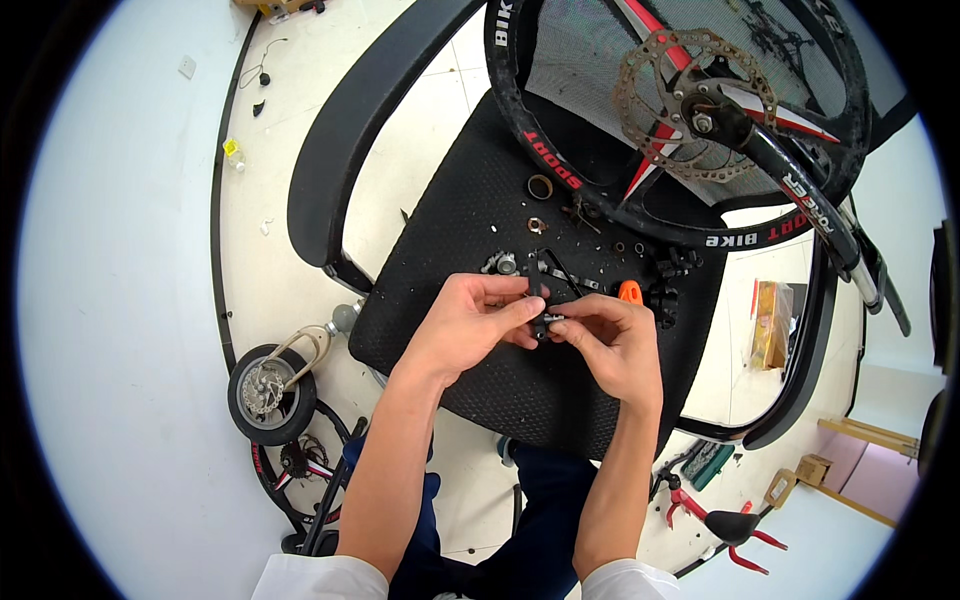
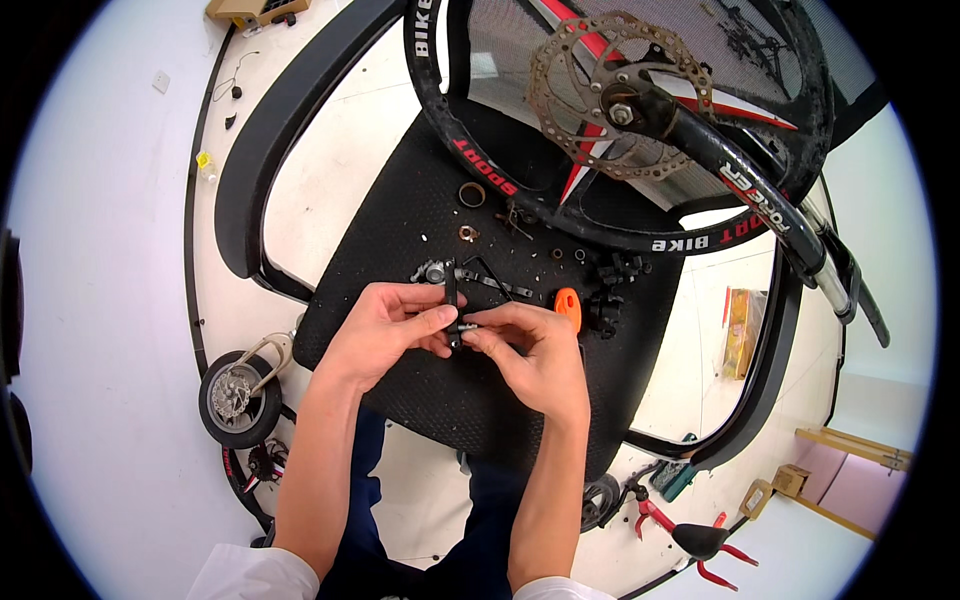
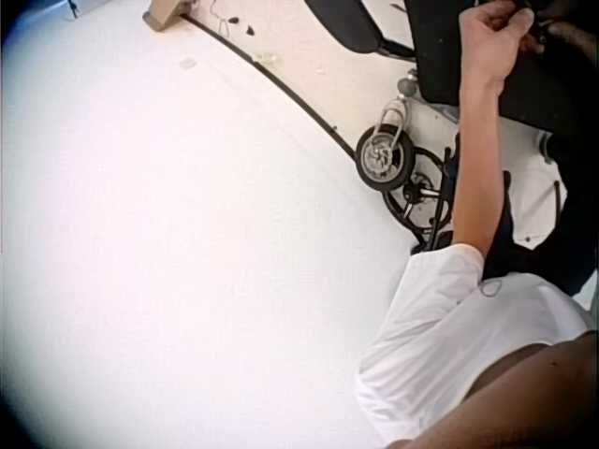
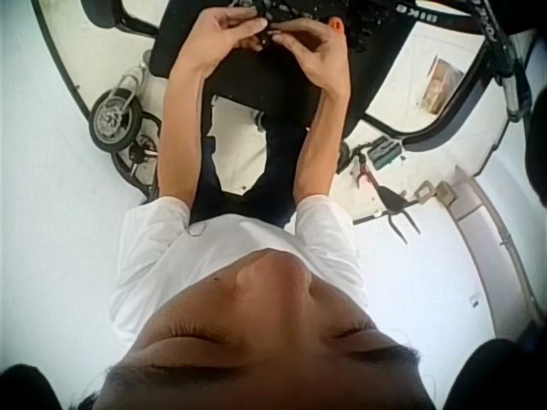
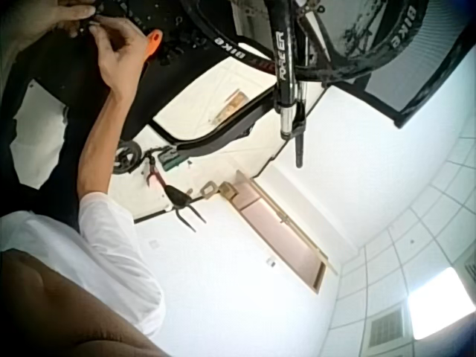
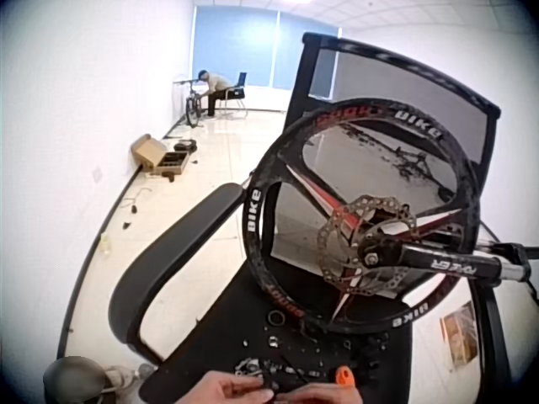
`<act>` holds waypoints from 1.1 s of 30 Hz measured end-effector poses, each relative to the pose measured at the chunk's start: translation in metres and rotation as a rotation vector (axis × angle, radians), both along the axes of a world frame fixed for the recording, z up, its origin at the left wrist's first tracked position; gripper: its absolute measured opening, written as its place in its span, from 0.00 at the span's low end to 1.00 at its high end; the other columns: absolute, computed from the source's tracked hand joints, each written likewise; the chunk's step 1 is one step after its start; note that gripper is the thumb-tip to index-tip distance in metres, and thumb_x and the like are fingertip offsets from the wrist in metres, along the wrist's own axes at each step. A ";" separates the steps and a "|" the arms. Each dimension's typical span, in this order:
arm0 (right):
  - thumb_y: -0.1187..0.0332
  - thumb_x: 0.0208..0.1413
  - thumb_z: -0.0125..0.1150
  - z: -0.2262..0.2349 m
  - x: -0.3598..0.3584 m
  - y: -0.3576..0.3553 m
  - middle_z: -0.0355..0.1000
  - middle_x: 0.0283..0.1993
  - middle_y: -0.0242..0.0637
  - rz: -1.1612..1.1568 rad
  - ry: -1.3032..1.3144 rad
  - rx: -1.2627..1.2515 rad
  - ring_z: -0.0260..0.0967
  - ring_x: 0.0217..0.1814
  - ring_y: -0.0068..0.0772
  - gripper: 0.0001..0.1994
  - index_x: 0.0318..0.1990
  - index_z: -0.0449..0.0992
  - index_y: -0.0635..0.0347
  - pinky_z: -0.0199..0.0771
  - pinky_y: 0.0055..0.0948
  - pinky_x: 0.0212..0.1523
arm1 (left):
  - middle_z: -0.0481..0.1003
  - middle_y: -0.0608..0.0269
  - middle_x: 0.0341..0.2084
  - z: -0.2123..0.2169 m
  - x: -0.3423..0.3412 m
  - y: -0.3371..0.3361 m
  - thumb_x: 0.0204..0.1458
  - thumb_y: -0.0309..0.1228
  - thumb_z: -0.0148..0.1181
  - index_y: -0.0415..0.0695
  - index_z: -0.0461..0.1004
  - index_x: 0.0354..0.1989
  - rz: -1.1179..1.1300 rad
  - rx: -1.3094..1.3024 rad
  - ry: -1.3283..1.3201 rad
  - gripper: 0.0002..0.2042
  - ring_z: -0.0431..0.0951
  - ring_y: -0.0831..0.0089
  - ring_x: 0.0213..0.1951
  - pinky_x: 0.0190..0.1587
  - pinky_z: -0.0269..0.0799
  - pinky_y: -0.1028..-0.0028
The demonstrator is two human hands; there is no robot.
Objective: The person assembles small bicycle components on a black office chair seat, using an orange screwdriver to tighten screws and align parts. They handle screws, nuts, and a derailleur-like mechanism, repeatedly adjusting and securing the pieces.
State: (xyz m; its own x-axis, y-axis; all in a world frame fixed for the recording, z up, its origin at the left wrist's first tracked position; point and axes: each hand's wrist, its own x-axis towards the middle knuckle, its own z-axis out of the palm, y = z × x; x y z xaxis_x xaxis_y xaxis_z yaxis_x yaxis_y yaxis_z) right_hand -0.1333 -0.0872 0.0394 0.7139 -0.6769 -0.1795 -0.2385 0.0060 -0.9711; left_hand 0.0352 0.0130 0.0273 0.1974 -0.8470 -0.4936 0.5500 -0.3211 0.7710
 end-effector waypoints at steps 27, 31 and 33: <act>0.63 0.69 0.49 0.002 0.009 0.006 0.67 0.27 0.28 -0.087 0.009 -0.002 0.62 0.26 0.18 0.13 0.37 0.72 0.64 0.62 0.20 0.27 | 0.80 0.57 0.39 -0.006 -0.007 -0.006 0.57 0.23 0.63 0.33 0.79 0.47 0.123 -0.081 0.005 0.11 0.81 0.73 0.36 0.39 0.83 0.72; 0.63 0.68 0.50 -0.012 0.005 0.001 0.67 0.25 0.29 -0.009 0.167 -0.133 0.61 0.25 0.19 0.14 0.34 0.72 0.65 0.62 0.22 0.28 | 0.81 0.56 0.39 -0.005 -0.009 -0.007 0.57 0.23 0.63 0.33 0.79 0.46 0.098 -0.077 -0.030 0.11 0.82 0.72 0.36 0.39 0.83 0.73; 0.65 0.67 0.52 -0.006 0.006 0.003 0.66 0.24 0.31 -0.086 0.095 -0.037 0.60 0.24 0.20 0.14 0.31 0.71 0.65 0.62 0.24 0.28 | 0.81 0.56 0.38 -0.005 -0.009 -0.007 0.56 0.23 0.64 0.33 0.79 0.46 0.088 -0.057 -0.036 0.11 0.82 0.72 0.35 0.39 0.83 0.73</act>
